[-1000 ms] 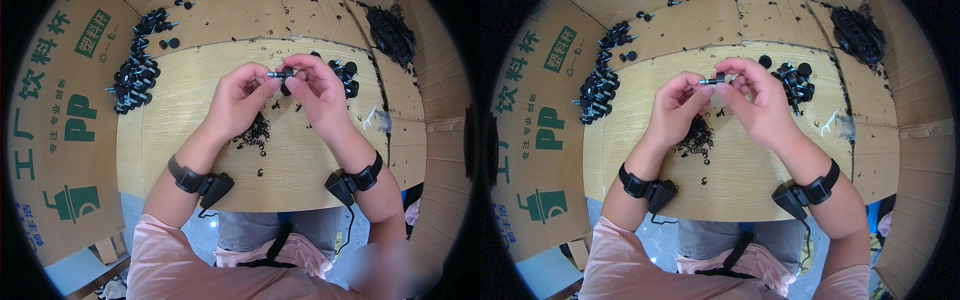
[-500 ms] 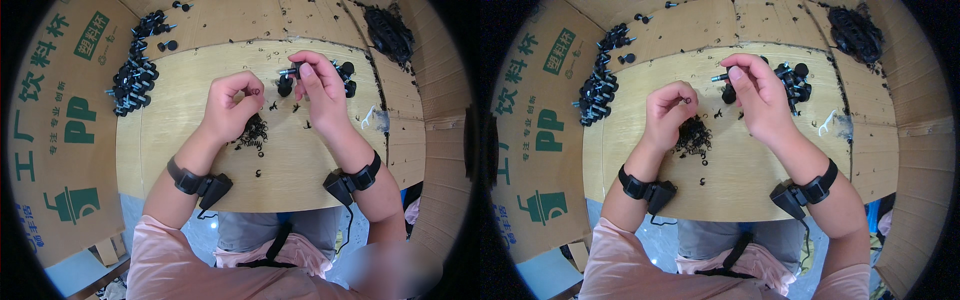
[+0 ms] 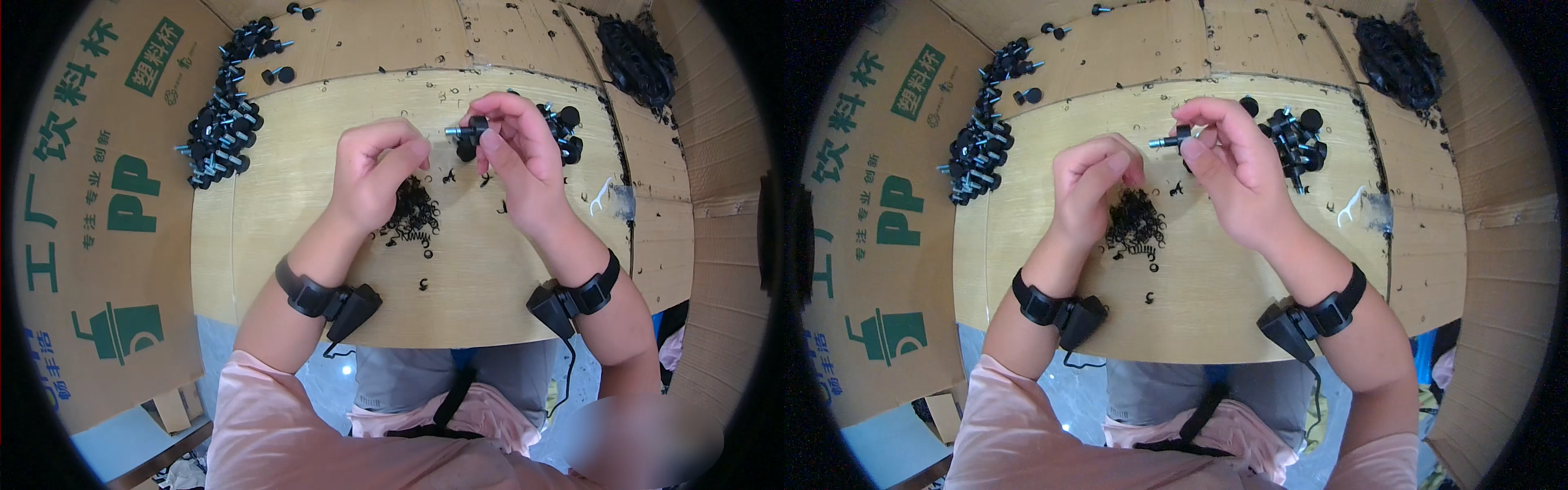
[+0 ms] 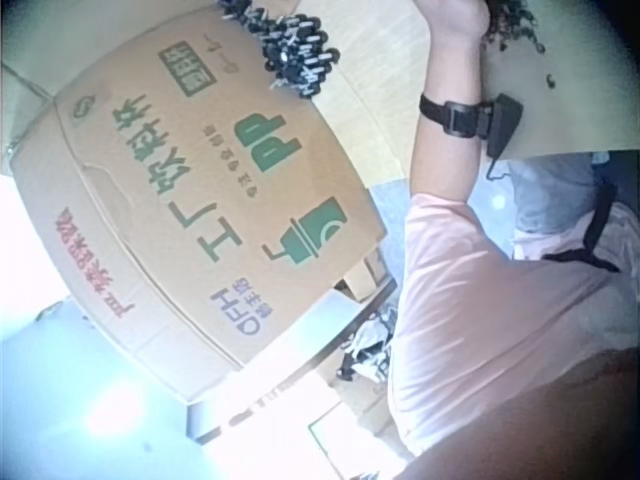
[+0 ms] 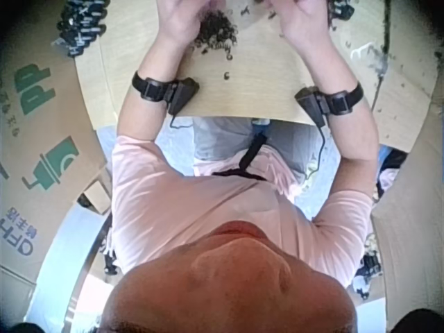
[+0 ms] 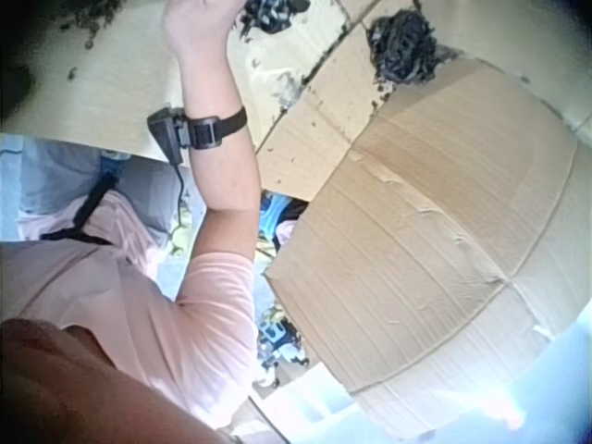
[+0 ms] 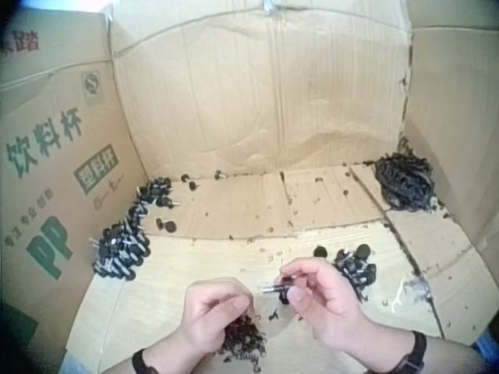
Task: Assembling small black plastic components by inserting metal pins and adding small black rubber rings.
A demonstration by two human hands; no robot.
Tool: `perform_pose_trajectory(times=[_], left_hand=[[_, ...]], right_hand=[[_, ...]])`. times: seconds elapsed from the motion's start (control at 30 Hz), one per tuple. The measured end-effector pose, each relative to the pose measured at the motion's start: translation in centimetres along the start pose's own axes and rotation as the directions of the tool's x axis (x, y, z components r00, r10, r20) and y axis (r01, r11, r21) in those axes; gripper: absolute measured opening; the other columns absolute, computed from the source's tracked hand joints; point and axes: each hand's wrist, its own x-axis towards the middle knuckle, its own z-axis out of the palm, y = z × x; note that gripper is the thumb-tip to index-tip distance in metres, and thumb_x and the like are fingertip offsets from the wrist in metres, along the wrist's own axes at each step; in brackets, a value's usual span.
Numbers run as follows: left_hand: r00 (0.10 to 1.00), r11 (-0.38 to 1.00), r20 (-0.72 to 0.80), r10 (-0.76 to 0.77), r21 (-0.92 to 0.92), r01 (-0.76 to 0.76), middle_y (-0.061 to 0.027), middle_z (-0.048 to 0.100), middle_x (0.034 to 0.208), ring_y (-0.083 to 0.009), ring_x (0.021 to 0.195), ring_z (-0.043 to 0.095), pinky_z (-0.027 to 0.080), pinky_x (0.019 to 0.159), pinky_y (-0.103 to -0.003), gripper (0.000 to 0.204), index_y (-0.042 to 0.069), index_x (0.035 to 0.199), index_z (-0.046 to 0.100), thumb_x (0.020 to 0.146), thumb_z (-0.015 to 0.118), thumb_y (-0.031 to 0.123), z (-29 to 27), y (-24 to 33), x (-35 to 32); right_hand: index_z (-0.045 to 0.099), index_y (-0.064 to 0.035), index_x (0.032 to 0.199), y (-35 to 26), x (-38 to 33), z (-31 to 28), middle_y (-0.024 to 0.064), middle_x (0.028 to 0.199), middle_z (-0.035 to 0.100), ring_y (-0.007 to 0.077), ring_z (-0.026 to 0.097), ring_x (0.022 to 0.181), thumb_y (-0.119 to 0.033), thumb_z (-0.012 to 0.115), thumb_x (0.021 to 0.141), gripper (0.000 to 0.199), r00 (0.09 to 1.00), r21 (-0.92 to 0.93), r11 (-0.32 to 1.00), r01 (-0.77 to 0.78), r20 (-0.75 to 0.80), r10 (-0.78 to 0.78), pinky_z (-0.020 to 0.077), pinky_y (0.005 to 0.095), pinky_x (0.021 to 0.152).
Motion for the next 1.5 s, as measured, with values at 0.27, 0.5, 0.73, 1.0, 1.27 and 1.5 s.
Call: perform_pose_trajectory(times=[0.27, 0.5, 0.73, 1.0, 1.27, 1.5], left_hand=[[0.985, 0.988, -0.101, -0.138, -0.086, 0.130, -0.0039, 0.066, 0.074, -0.0061, 0.072, 0.058, 0.045, 0.064, -0.021, 0.009, -0.001, 0.090, 0.066, 0.088, 0.060, 0.005, 1.3, 0.0, 0.1], [0.981, 0.984, -0.094, -0.172, 0.038, 0.176, -0.0042, 0.067, 0.075, -0.0075, 0.068, 0.060, 0.046, 0.060, -0.021, 0.010, -0.001, 0.092, 0.067, 0.089, 0.060, 0.006, 1.3, -0.3, 0.1], [0.990, 0.990, -0.111, -0.092, 0.101, 0.103, -0.0052, 0.068, 0.075, -0.0077, 0.068, 0.061, 0.047, 0.061, -0.021, 0.010, -0.001, 0.093, 0.068, 0.086, 0.062, 0.004, 1.2, -0.5, 0.0], [0.975, 0.979, -0.137, -0.176, 0.079, 0.188, -0.0056, 0.068, 0.074, -0.0076, 0.068, 0.062, 0.047, 0.061, -0.021, 0.011, -0.001, 0.090, 0.068, 0.088, 0.062, 0.007, 1.1, -0.3, 0.1], [0.969, 0.972, -0.140, -0.202, 0.091, 0.216, -0.0065, 0.068, 0.074, -0.0077, 0.069, 0.062, 0.048, 0.062, -0.021, 0.011, -0.002, 0.089, 0.068, 0.087, 0.062, 0.007, 1.2, -0.3, 0.2], [0.966, 0.968, -0.140, -0.218, 0.092, 0.232, -0.0064, 0.068, 0.076, -0.0086, 0.072, 0.064, 0.050, 0.066, -0.022, 0.008, -0.002, 0.088, 0.067, 0.085, 0.062, 0.004, 1.2, -0.4, 0.2]], right_hand=[[0.049, -0.0044, 0.119, -0.3, -0.1, 0.5, 0.0041, 0.113, 0.052, 0.0085, 0.053, 0.088, -0.002, 0.054, 0.090, 0.029, 0.999, 0.063, 0.998, -0.028, 0.037, 0.026, 0.0489, 0.0235, 0.073], [0.056, -0.0051, 0.109, 0.0, 0.2, 0.3, 0.0072, 0.114, 0.053, 0.0141, 0.055, 0.100, 0.007, 0.054, 0.084, 0.028, 0.984, -0.148, 0.974, 0.171, 0.070, -0.162, 0.0497, 0.0261, 0.080], [0.058, -0.0051, 0.107, 0.3, 0.3, 0.4, 0.0082, 0.113, 0.053, 0.0165, 0.055, 0.102, 0.010, 0.057, 0.081, 0.030, 0.989, -0.134, 0.980, 0.145, 0.033, -0.141, 0.0501, 0.0274, 0.082], [0.060, -0.0068, 0.103, -0.1, 0.2, 0.6, 0.0071, 0.108, 0.056, 0.0175, 0.059, 0.093, 0.010, 0.061, 0.077, 0.031, 0.978, -0.252, 0.945, 0.209, 0.055, -0.201, 0.0516, 0.0279, 0.077], [0.060, -0.0057, 0.102, -0.2, 0.3, 0.6, 0.0069, 0.104, 0.056, 0.0174, 0.060, 0.089, 0.010, 0.062, 0.076, 0.030, 0.978, -0.313, 0.927, 0.208, 0.063, -0.199, 0.0523, 0.0274, 0.075], [0.060, -0.0048, 0.100, -0.1, 0.3, 0.6, 0.0079, 0.103, 0.057, 0.0182, 0.061, 0.086, 0.010, 0.062, 0.075, 0.030, 0.972, -0.343, 0.909, 0.237, 0.077, -0.224, 0.0526, 0.0269, 0.073]])
